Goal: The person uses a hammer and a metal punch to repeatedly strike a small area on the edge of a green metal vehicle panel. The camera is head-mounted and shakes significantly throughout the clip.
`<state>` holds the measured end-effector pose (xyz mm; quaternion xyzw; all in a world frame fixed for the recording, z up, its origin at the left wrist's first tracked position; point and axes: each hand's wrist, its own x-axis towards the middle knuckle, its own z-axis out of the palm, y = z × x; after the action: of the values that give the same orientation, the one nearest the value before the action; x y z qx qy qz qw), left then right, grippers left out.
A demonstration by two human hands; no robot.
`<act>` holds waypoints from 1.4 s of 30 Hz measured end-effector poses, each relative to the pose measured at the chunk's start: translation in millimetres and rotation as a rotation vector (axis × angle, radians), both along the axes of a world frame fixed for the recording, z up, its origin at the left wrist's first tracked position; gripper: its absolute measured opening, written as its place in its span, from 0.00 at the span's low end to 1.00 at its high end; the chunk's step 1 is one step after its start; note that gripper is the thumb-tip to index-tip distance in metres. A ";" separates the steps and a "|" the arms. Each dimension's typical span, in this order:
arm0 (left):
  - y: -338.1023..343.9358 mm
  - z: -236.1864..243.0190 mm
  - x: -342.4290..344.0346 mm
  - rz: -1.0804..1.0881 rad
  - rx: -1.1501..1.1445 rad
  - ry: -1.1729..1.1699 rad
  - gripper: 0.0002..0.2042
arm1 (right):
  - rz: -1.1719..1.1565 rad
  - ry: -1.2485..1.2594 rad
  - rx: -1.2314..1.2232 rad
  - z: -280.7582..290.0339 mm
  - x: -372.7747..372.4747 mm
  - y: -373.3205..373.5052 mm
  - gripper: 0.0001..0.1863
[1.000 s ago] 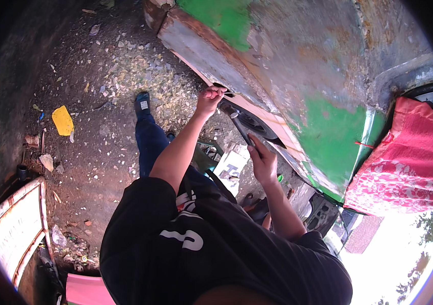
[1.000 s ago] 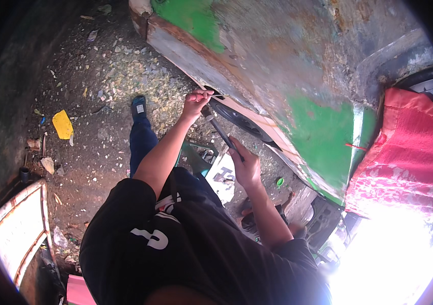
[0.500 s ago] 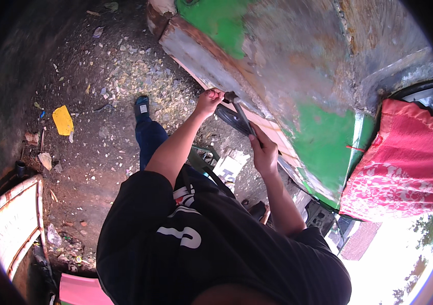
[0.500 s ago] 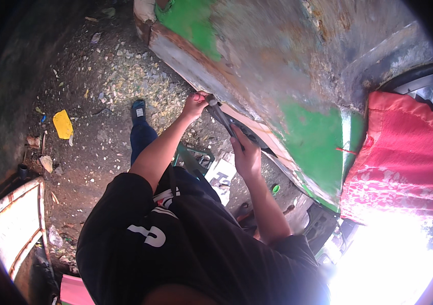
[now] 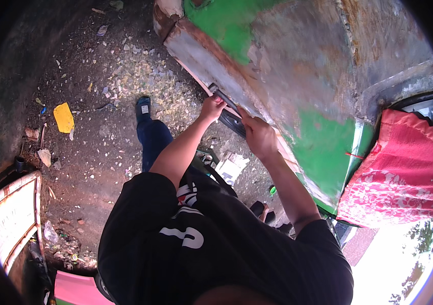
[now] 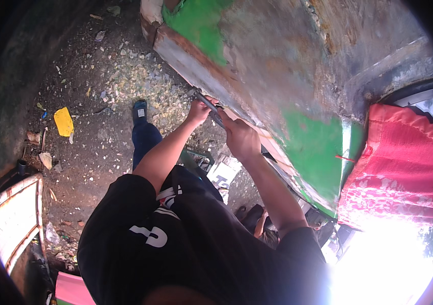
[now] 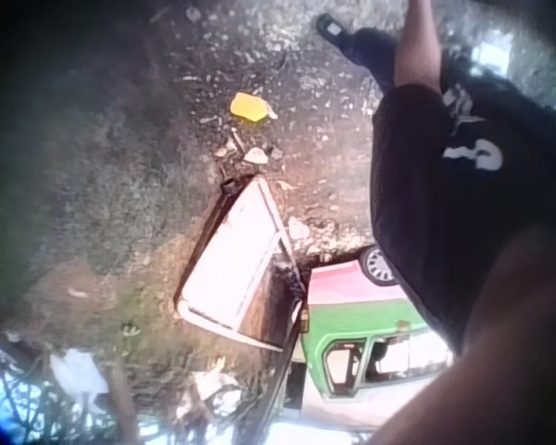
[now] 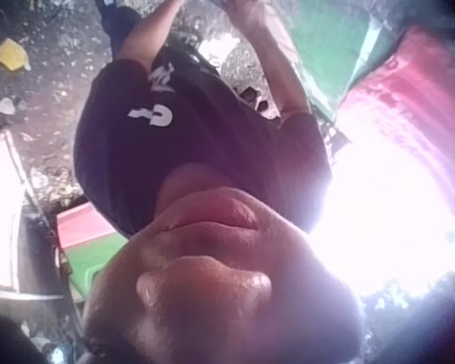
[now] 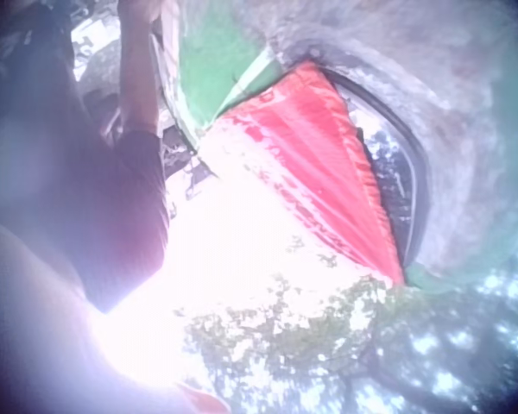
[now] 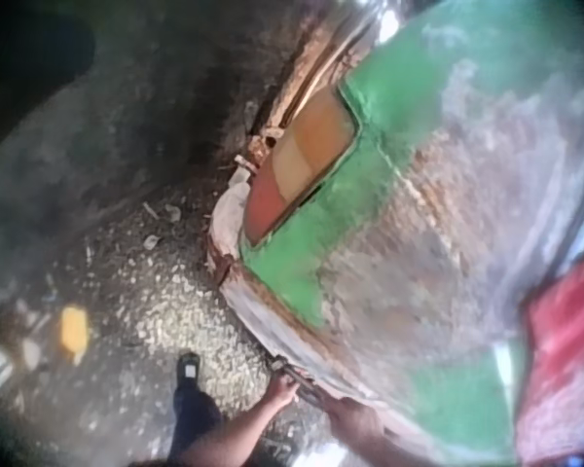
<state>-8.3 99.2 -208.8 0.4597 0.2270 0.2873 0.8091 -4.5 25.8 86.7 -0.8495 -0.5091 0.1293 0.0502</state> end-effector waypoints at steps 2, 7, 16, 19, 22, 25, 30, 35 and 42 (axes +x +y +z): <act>-0.3 0.3 -1.0 0.011 0.052 0.035 0.06 | -0.017 0.075 0.134 16.4 -2.6 7.4 0.26; -3.8 -17.6 5.8 0.047 0.169 0.058 0.09 | 0.072 0.005 0.021 3.9 8.7 2.5 0.25; -35.4 -5.5 -27.4 0.001 -0.197 -0.048 0.10 | -0.295 0.206 0.197 19.7 -1.5 -34.1 0.21; -26.3 -9.8 -24.2 0.149 -0.163 -0.150 0.09 | -0.505 0.304 0.172 27.0 -5.8 -46.9 0.21; -16.1 4.3 -22.1 0.148 -0.163 -0.165 0.10 | -0.665 0.376 0.193 15.5 -3.6 -81.9 0.20; -6.6 5.5 -18.3 0.151 -0.214 -0.237 0.10 | -0.756 0.406 0.180 13.7 -1.6 -101.7 0.20; 0.2 25.0 -32.2 0.179 -0.227 -0.232 0.10 | -0.812 0.387 0.175 10.2 -4.2 -132.0 0.21; -2.2 24.8 -39.5 0.208 -0.272 -0.204 0.09 | -0.858 0.435 0.206 5.7 -7.6 -142.4 0.21; -13.0 14.1 -33.6 0.235 -0.202 -0.267 0.09 | -0.821 0.437 0.184 9.0 -12.4 -131.7 0.21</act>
<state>-41.9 86.3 -194.8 0.3043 0.1974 0.4141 0.8348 -16.9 -105.9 95.7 -0.9253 -0.1181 0.2290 0.2781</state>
